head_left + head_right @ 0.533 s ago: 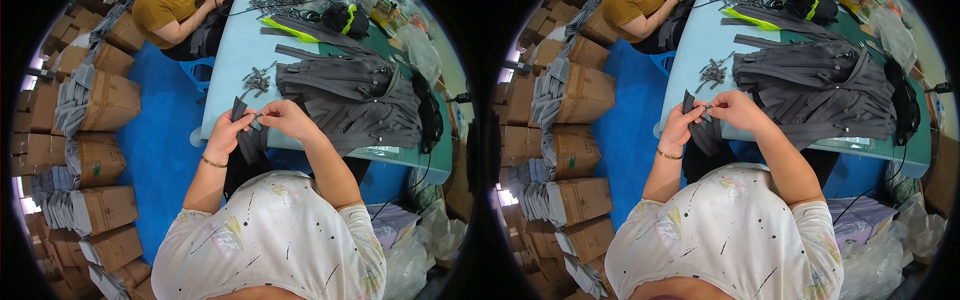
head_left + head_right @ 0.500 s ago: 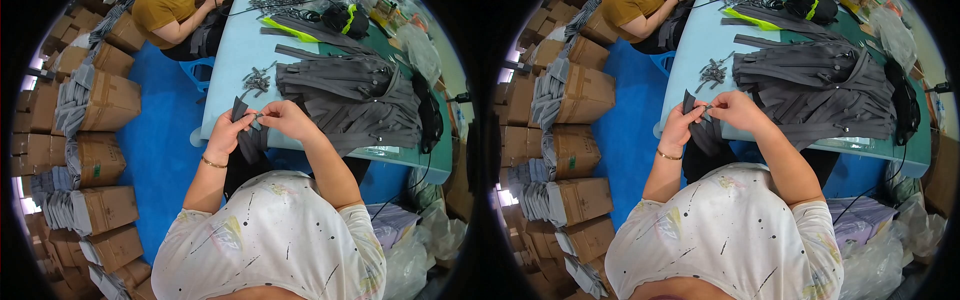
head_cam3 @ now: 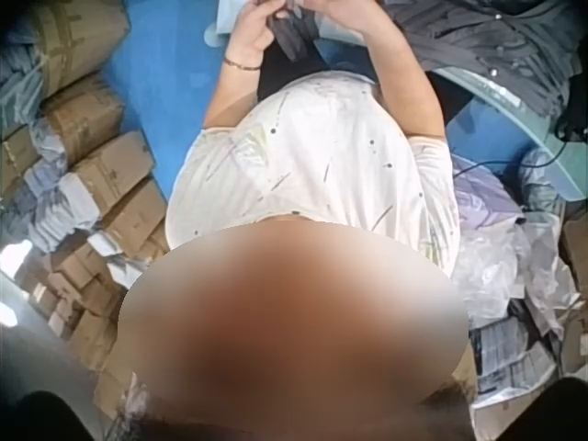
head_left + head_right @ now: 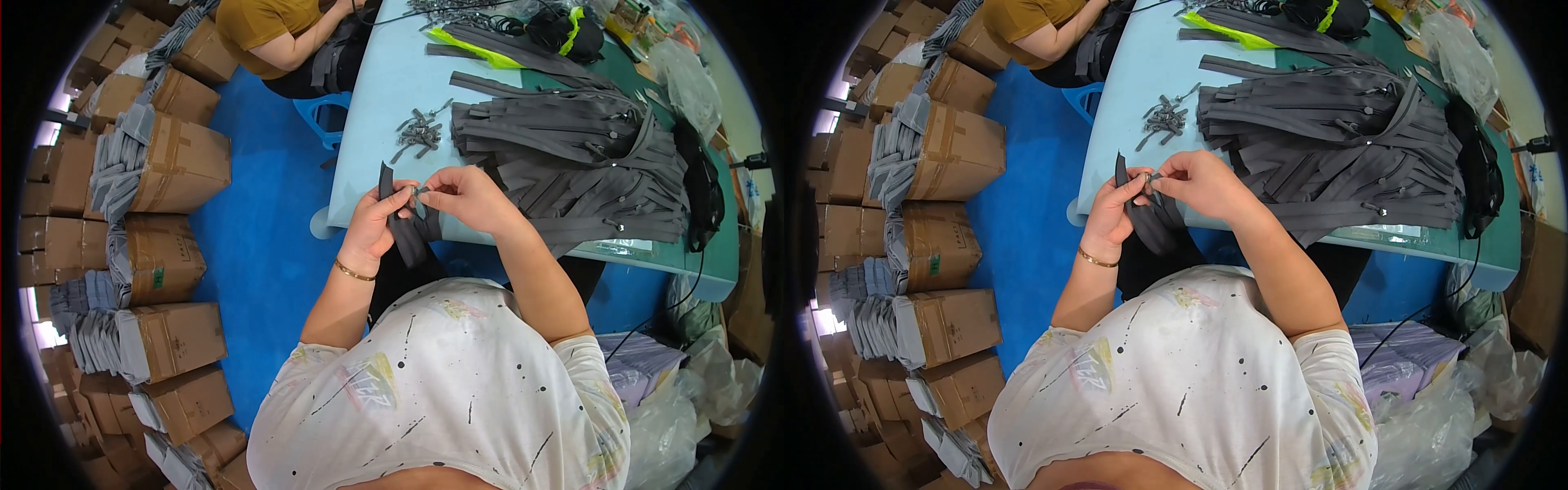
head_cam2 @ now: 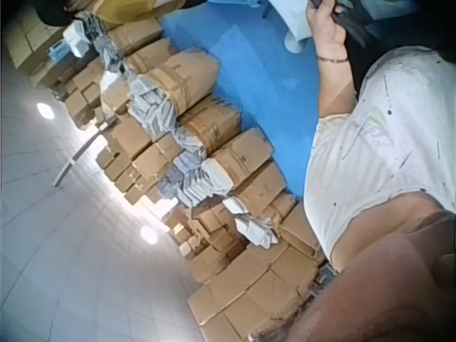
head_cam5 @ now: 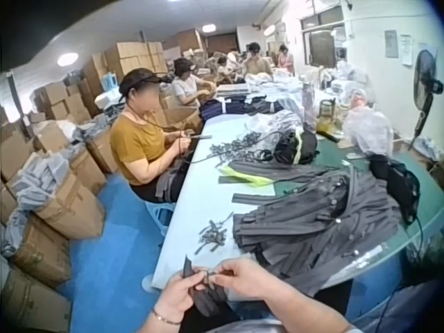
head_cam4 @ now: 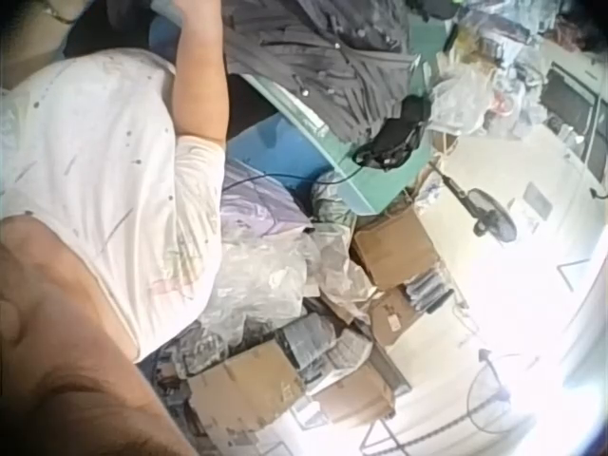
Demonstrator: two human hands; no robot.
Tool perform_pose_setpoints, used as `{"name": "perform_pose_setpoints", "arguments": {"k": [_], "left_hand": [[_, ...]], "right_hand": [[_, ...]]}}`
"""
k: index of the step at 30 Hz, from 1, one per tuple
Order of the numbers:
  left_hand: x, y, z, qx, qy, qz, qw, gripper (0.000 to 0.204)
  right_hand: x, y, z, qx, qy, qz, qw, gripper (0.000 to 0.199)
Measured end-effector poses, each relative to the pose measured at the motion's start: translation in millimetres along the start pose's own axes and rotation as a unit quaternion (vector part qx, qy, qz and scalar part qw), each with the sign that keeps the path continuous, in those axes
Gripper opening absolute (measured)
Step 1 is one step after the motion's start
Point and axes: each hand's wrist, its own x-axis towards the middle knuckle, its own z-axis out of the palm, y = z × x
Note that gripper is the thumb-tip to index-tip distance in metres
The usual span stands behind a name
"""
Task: The person is manually attaching zipper sliders to lengths of zipper tape at a workshop table.
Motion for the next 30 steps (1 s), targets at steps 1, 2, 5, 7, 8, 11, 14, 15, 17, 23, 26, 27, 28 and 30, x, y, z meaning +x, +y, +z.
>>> {"name": "perform_pose_setpoints", "arguments": {"k": [1,2,5,7,8,11,14,15,17,23,26,27,28,30], "left_hand": [[-0.4,0.2,0.8,-0.005,0.0,-0.003,1.0,0.019],[-0.1,0.0,-0.2,-0.005,0.0,-0.004,1.0,0.019],[1.2,-0.5,-2.9,0.0,-0.02,-0.004,1.0,0.018],[1.3,-0.9,-2.4,0.017,-0.014,0.005,1.0,0.016],[1.0,-1.4,-1.9,0.017,-0.013,0.004,1.0,0.016],[-1.3,-3.2,2.7,0.115,-0.011,0.069,0.991,0.015],[-3.1,-2.0,8.2,0.158,0.013,0.107,0.982,0.015],[-2.9,-0.8,8.7,0.181,0.014,0.12,0.976,0.017],[-1.2,2.2,11.1,0.202,0.014,0.137,0.97,0.019],[-1.0,9.2,9.9,0.223,-0.018,0.118,0.967,0.022],[-0.5,8.2,14.1,0.21,0.009,0.129,0.969,0.023],[1.2,6.4,10.2,0.194,0.017,0.11,0.975,0.02],[2.8,5.4,7.5,0.178,0.025,0.092,0.98,0.018],[3.4,4.8,5.0,0.178,0.033,0.067,0.981,0.015]], "right_hand": [[-0.2,-0.3,0.1,-0.007,0.002,-0.002,1.0,0.018],[-0.4,-0.7,0.2,-0.015,0.005,-0.005,1.0,0.017],[-0.5,-1.5,0.2,-0.045,0.01,0.001,0.999,0.018],[-1.9,-4.5,0.1,-0.06,0.018,0.008,0.998,0.019],[-2.4,-5.3,0.4,-0.075,0.026,0.014,0.997,0.019],[-1.9,-3.3,2.5,-0.106,0.058,0.017,0.993,0.018],[-2.3,-1.8,3.5,-0.084,0.06,0.005,0.995,0.017],[-2.5,-0.2,4.4,-0.085,0.06,0.005,0.995,0.017],[-1.9,4.6,3.8,-0.016,0.068,-0.04,0.997,0.015],[5.8,23.6,3.2,0.109,0.062,-0.067,0.99,0.007],[3.9,21.1,-0.2,0.059,0.057,-0.094,0.992,0.014],[4.0,21.8,-0.6,0.057,0.055,-0.094,0.992,0.014],[4.6,23.5,-1.1,0.048,0.052,-0.093,0.993,0.018],[5.3,26.1,-0.8,0.039,0.047,-0.093,0.994,0.022]]}}
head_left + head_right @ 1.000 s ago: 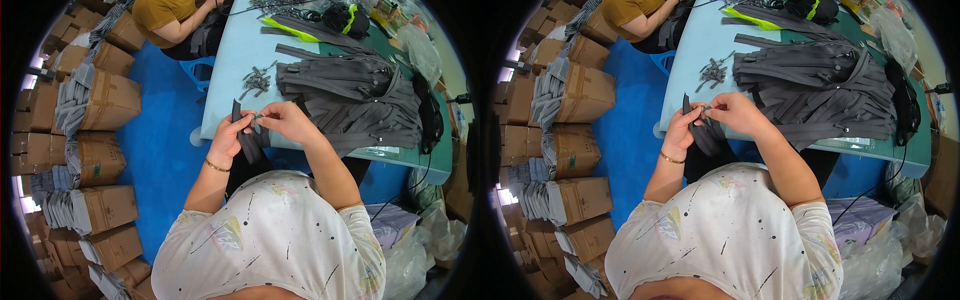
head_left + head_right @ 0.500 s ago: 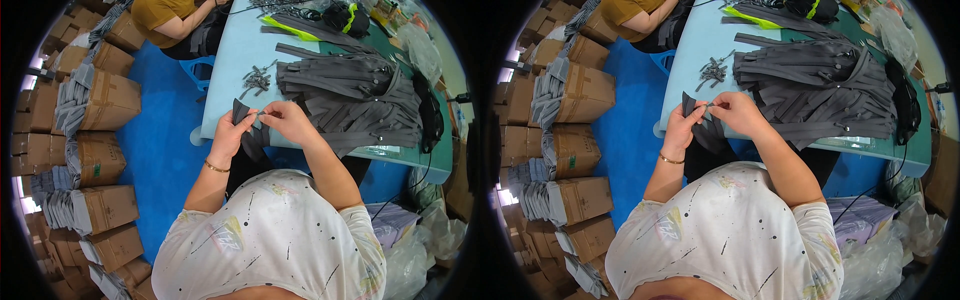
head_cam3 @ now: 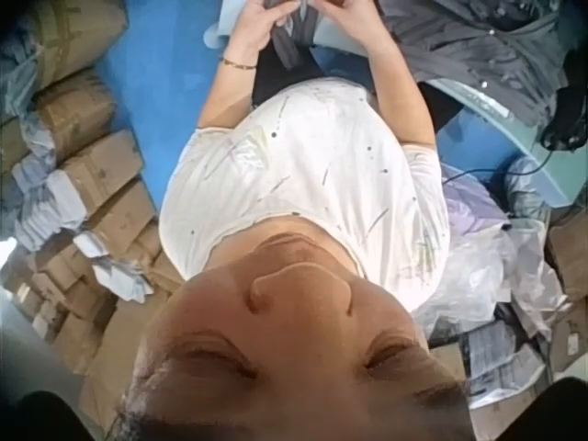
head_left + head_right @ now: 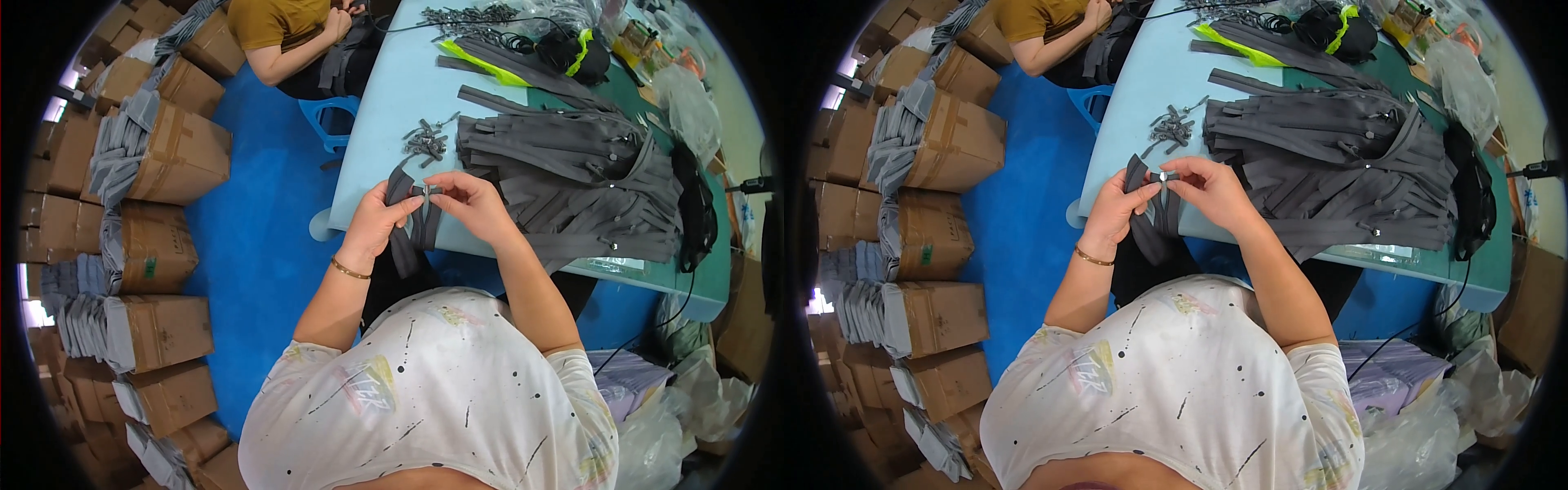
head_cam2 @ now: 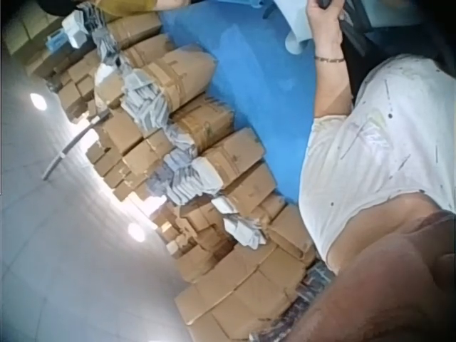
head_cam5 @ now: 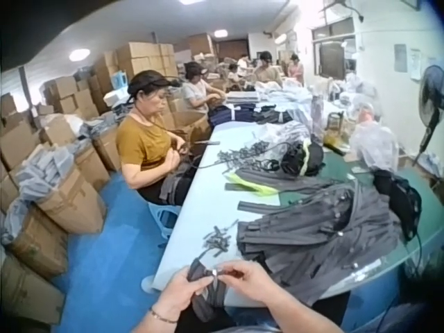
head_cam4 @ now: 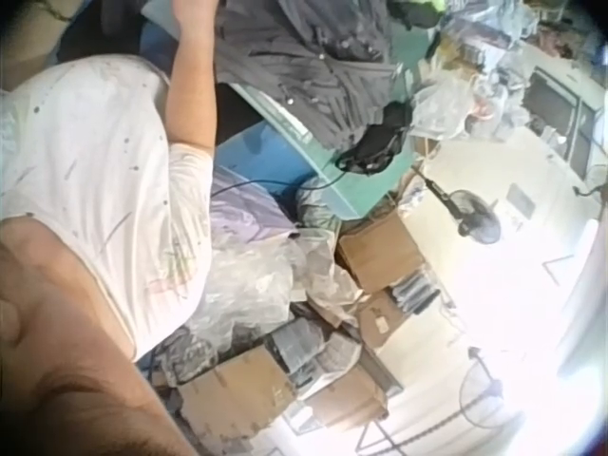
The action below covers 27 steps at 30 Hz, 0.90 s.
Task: The person is manually attaching zipper sliders to lengths of zipper tape at a workshop table.
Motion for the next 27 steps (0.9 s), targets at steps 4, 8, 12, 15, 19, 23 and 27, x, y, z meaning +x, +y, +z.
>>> {"name": "perform_pose_setpoints", "arguments": {"k": [4,8,12,15,19,23,27], "left_hand": [[2.0,-4.5,-3.7,0.01,0.002,-0.051,0.999,0.019],[1.9,-5.5,1.0,0.013,0.02,-0.038,0.999,0.019],[-0.8,-7.4,5.3,0.06,0.032,-0.027,0.997,0.018],[-4.0,-5.1,6.9,0.078,0.021,-0.042,0.996,0.018],[-7.7,-2.9,10.7,0.066,0.014,-0.045,0.997,0.02],[-6.8,-6.6,10.4,0.088,0.031,-0.039,0.995,0.021],[-6.8,-6.6,11.4,0.109,0.04,-0.037,0.993,0.024]], "right_hand": [[0.4,1.6,0.7,0.015,-0.003,0.019,1.0,0.026],[0.8,4.2,0.1,0.024,-0.004,0.021,0.999,0.024],[1.6,9.3,-1.4,0.045,0.002,0.03,0.999,0.024],[1.5,7.9,-0.8,0.058,0.014,0.032,0.998,0.025],[0.4,8.7,-0.1,0.061,0.006,0.022,0.998,0.027],[-0.3,13.4,-0.1,0.049,0.008,0.017,0.999,0.029],[0.1,11.0,0.7,0.033,0.009,0.015,0.999,0.029]]}}
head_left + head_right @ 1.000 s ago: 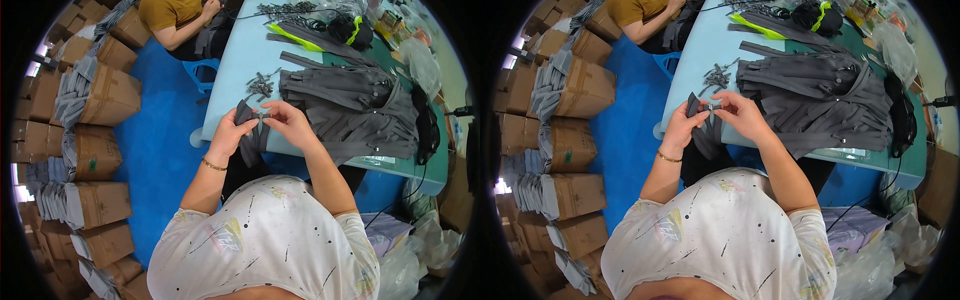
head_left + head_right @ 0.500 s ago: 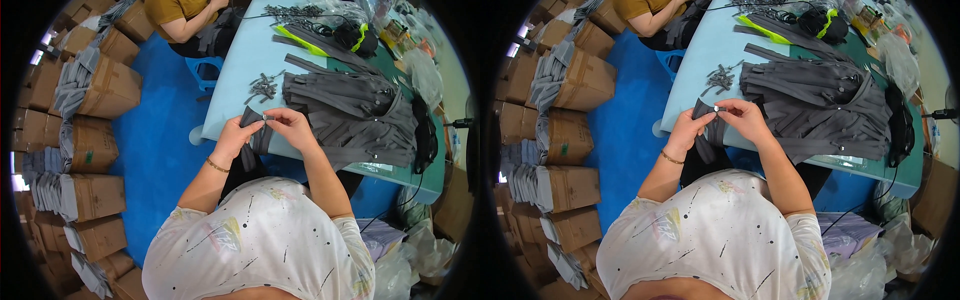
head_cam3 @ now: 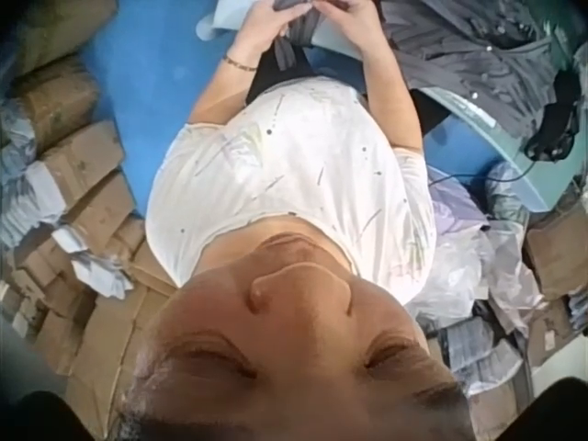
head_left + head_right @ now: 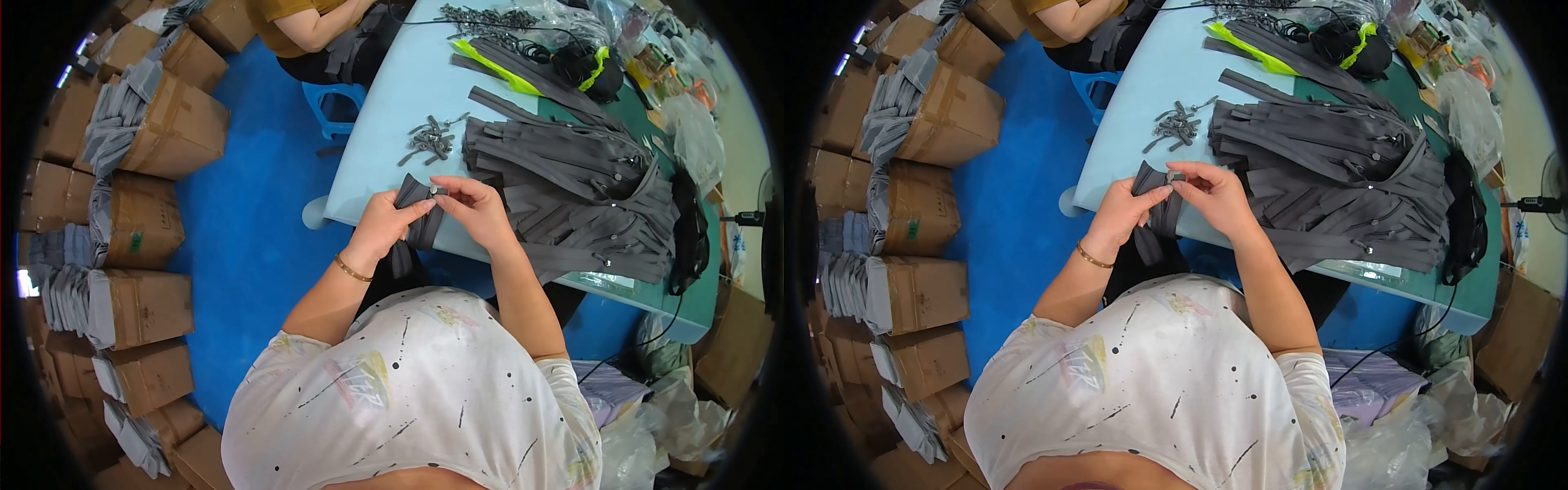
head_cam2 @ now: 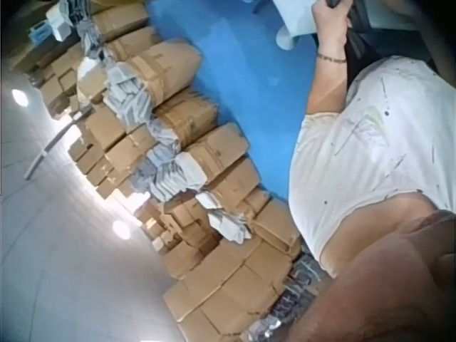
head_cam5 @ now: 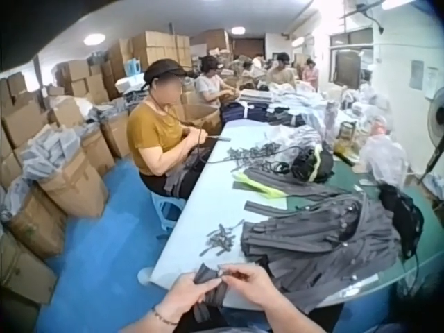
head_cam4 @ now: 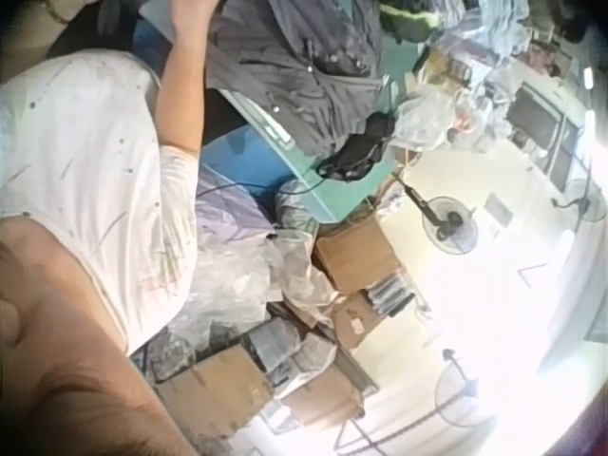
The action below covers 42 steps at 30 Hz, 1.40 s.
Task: The person is manually attaching zipper sliders to lengths of zipper tape at a workshop table.
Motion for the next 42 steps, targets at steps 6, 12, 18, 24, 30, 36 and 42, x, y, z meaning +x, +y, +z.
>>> {"name": "perform_pose_setpoints", "arguments": {"k": [6,12,18,24,30,36,42], "left_hand": [[0.9,-0.1,-0.3,0.015,-0.009,-0.007,1.0,0.02],[-0.2,1.0,2.4,0.018,0.001,-0.001,1.0,0.021],[-0.3,-2.3,1.3,0.025,0.002,0.011,1.0,0.022],[-1.6,1.0,4.3,0.013,-0.009,0.014,1.0,0.02],[-3.2,-2.2,2.1,0.052,0.007,0.018,0.998,0.02],[-7.9,0.8,1.1,0.104,-0.01,0.024,0.994,0.021],[-5.4,-1.4,1.8,0.071,-0.032,0.035,0.996,0.018]], "right_hand": [[0.6,4.4,-0.9,0.015,0.007,-0.001,1.0,0.027],[-1.6,2.7,1.9,-0.039,0.016,-0.039,0.998,0.028],[-5.0,-4.0,3.5,-0.122,0.027,-0.064,0.99,0.028],[-4.8,7.1,0.8,-0.146,0.031,-0.133,0.98,0.025],[-3.4,0.8,-0.5,-0.135,0.008,-0.1,0.986,0.02],[-2.3,1.2,-0.6,-0.126,0.019,-0.075,0.989,0.018],[-1.8,-1.8,-2.8,-0.098,0.038,-0.092,0.99,0.015]]}}
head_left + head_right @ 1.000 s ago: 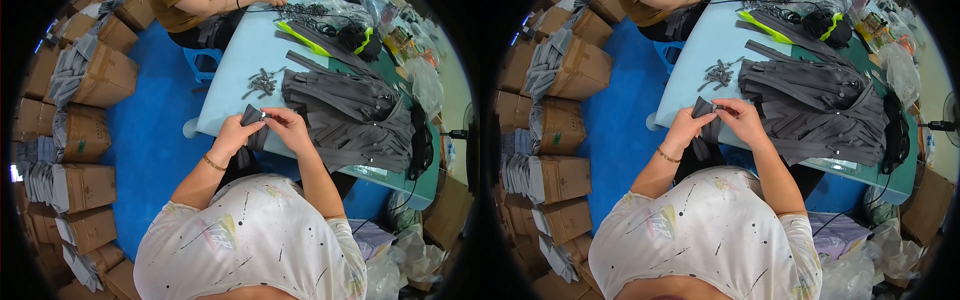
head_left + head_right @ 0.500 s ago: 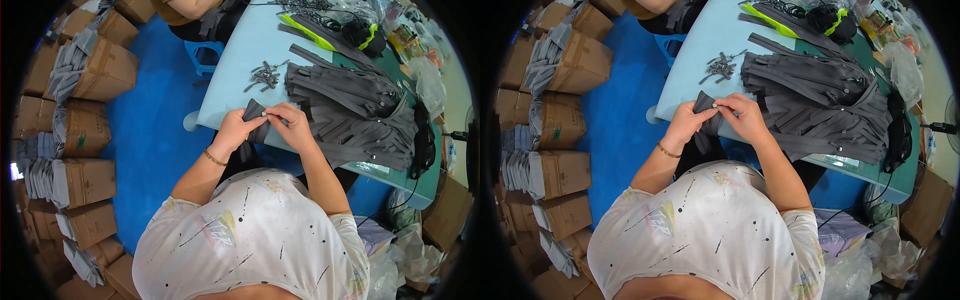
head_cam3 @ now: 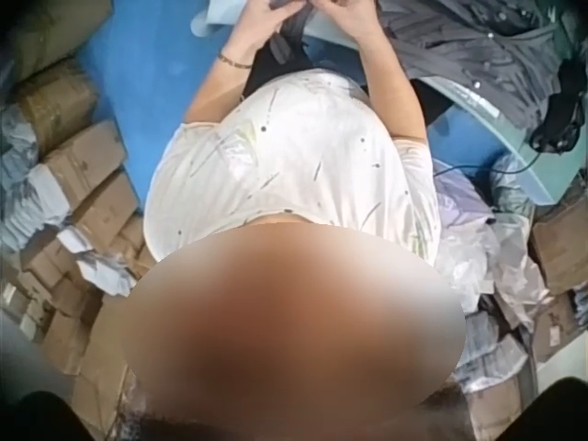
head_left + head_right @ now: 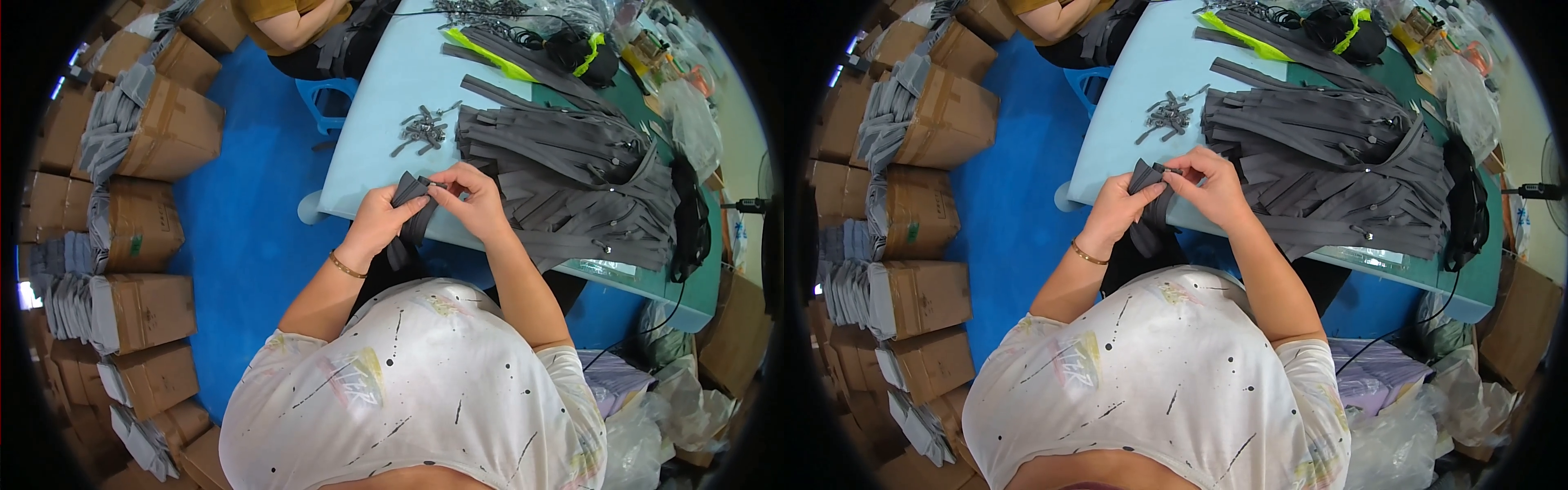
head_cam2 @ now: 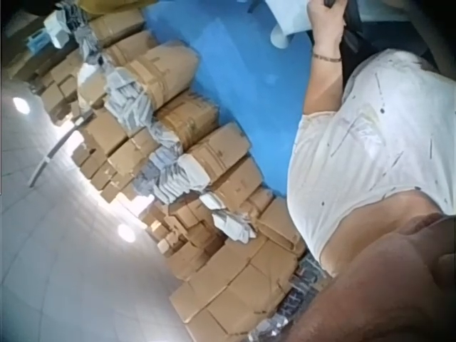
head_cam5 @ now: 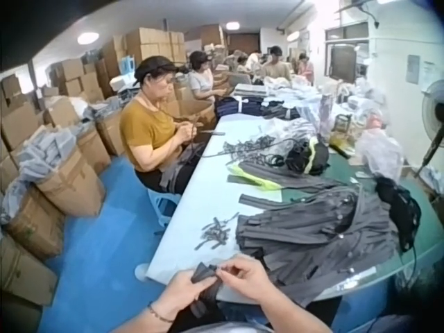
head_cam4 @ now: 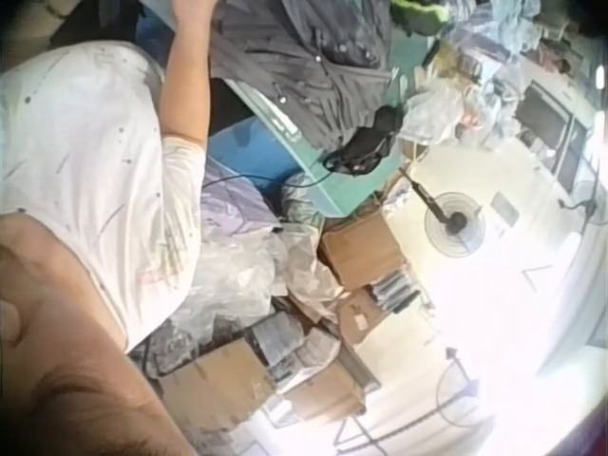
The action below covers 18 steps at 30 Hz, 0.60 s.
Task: The person is manually attaching zipper sliders to lengths of zipper tape at a workshop table.
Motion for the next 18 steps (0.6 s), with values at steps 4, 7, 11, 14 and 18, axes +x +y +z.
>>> {"name": "perform_pose_setpoints", "arguments": {"k": [4,7,11,14,18], "left_hand": [[-1.0,-5.5,3.5,-0.021,0.018,0.037,0.999,0.017],[0.8,-5.1,-0.9,0.009,0.008,-0.012,1.0,0.017],[-1.4,11.5,12.6,-0.03,0.013,0.046,0.998,0.018],[0.2,23.7,2.0,-0.031,-0.027,0.013,0.999,0.018],[14.0,33.9,16.0,0.008,-0.089,0.14,0.986,0.022]], "right_hand": [[-2.2,3.8,0.1,-0.045,-0.042,-0.008,0.998,0.014],[-2.7,2.5,-2.4,-0.021,-0.041,0.02,0.999,0.013],[-6.6,-3.3,-5.3,0.066,0.022,-0.012,0.998,0.009],[-6.5,-22.5,-4.7,0.055,0.024,-0.028,0.998,0.005],[-0.4,-56.1,-34.2,0.175,0.167,0.084,0.967,0.007]]}}
